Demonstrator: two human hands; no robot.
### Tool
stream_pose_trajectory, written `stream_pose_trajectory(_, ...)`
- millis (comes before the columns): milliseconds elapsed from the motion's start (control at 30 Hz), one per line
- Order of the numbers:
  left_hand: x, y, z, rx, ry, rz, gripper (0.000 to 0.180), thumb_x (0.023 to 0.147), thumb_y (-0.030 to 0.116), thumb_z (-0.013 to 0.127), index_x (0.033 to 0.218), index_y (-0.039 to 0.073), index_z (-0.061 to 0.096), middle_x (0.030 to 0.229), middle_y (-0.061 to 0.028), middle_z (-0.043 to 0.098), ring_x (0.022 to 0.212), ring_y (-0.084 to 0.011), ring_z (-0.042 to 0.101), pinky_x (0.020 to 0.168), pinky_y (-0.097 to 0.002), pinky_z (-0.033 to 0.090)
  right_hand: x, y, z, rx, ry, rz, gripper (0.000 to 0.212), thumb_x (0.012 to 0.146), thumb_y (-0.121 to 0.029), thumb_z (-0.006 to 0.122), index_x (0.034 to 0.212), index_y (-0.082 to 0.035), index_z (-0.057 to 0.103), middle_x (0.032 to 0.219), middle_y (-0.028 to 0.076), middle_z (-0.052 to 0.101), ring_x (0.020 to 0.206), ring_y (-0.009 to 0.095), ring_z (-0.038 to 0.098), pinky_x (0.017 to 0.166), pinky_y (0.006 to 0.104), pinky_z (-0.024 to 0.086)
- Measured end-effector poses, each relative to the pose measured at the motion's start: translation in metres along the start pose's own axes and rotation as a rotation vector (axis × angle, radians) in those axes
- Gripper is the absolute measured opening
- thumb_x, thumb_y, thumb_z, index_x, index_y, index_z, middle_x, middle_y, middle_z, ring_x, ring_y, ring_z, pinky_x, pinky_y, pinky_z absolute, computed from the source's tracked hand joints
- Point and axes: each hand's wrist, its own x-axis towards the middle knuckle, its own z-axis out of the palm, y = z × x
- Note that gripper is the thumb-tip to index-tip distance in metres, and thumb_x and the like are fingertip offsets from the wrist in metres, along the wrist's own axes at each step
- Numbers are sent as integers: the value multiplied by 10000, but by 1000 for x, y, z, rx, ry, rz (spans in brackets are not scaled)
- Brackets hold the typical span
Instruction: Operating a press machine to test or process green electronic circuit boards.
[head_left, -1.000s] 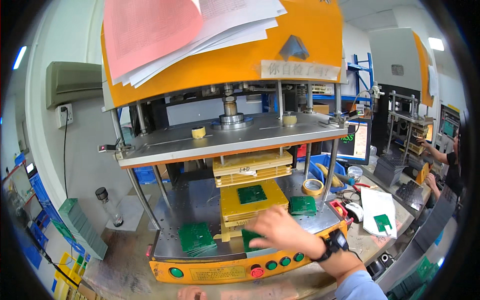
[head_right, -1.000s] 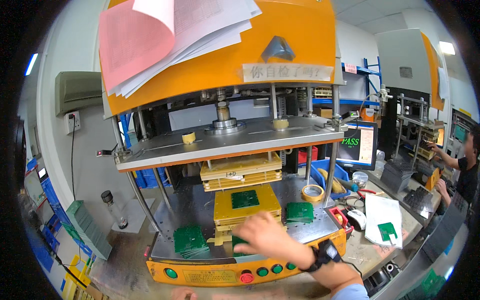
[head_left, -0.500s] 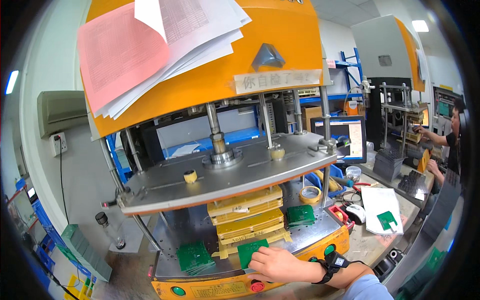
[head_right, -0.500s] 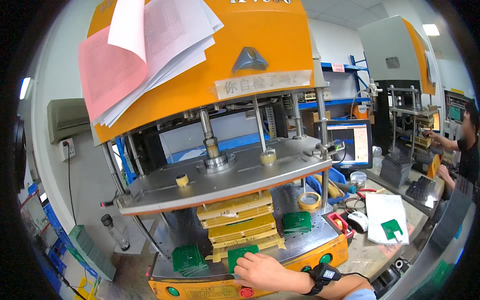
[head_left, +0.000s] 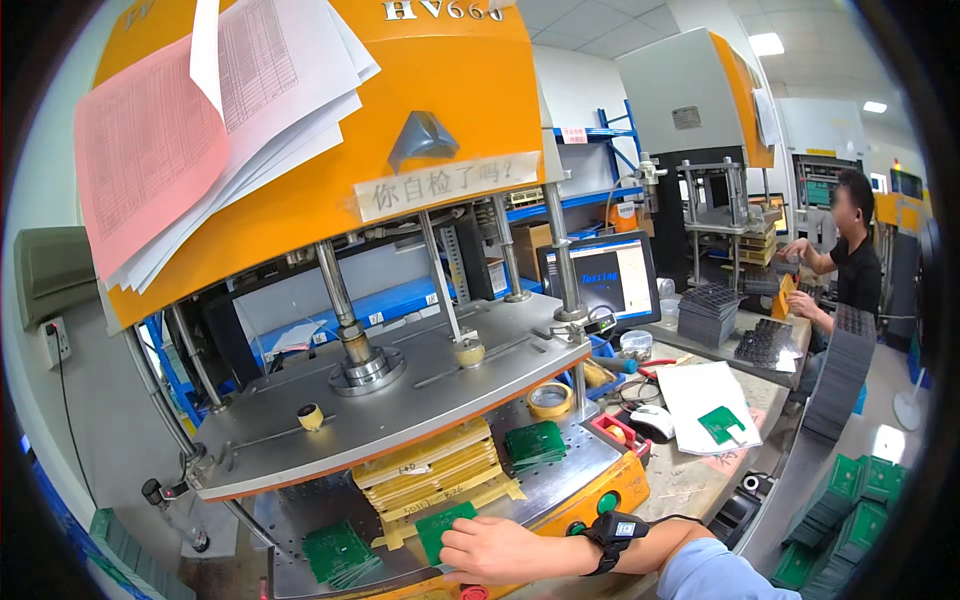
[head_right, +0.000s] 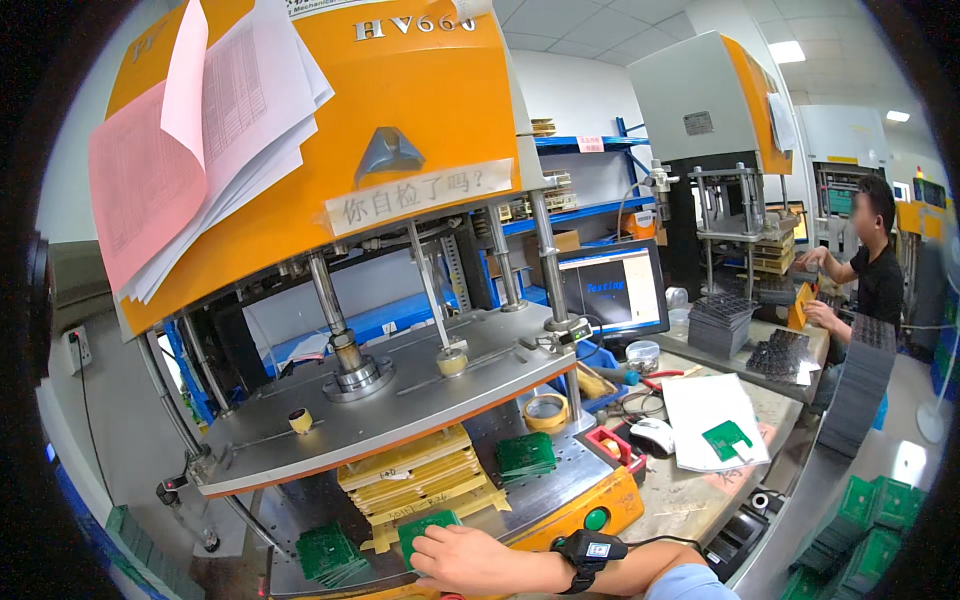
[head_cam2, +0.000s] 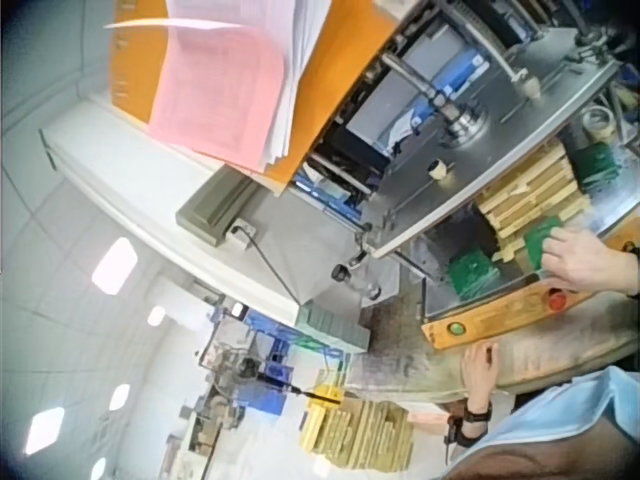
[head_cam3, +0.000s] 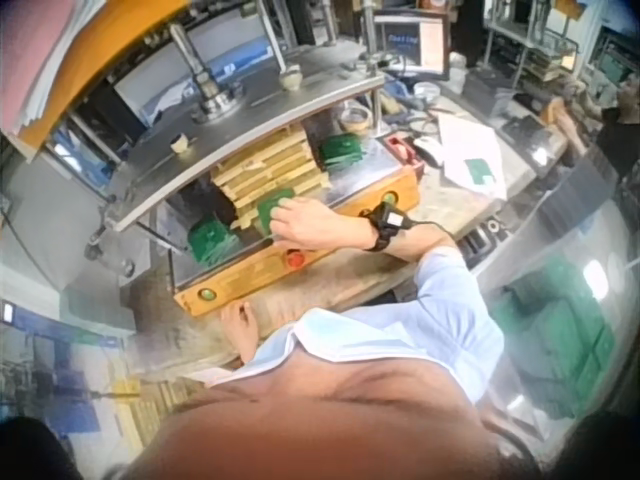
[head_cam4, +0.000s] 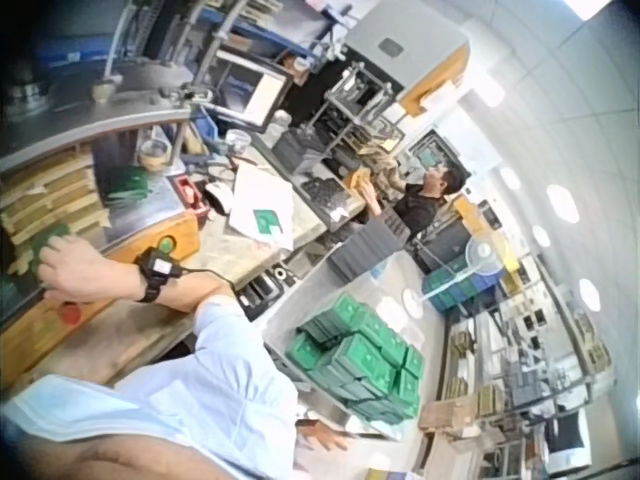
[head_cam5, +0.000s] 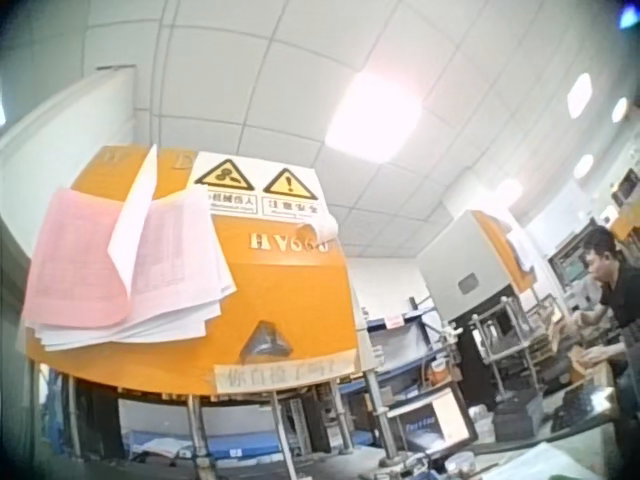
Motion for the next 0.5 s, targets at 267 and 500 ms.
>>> stream_pose_trajectory(267,-1,4,-2,12,17,6,196,932,203,594,884,15,621,891,-201,604,882,-414,546,808,-495,436,0,-2,-1,1,15,4,302,828,-318,721,846,-85,528,896,53,531,852,219,562,715,307,497)
stream_pose_trajectory(500,1,5,-9,-104,-52,-89,207,967,209,595,938,9,638,928,-218,619,918,-420,563,826,-474,455,5,12,-2,120,7,3,324,877,-378,678,947,-80,570,925,86,536,912,270,560,769,375,479)
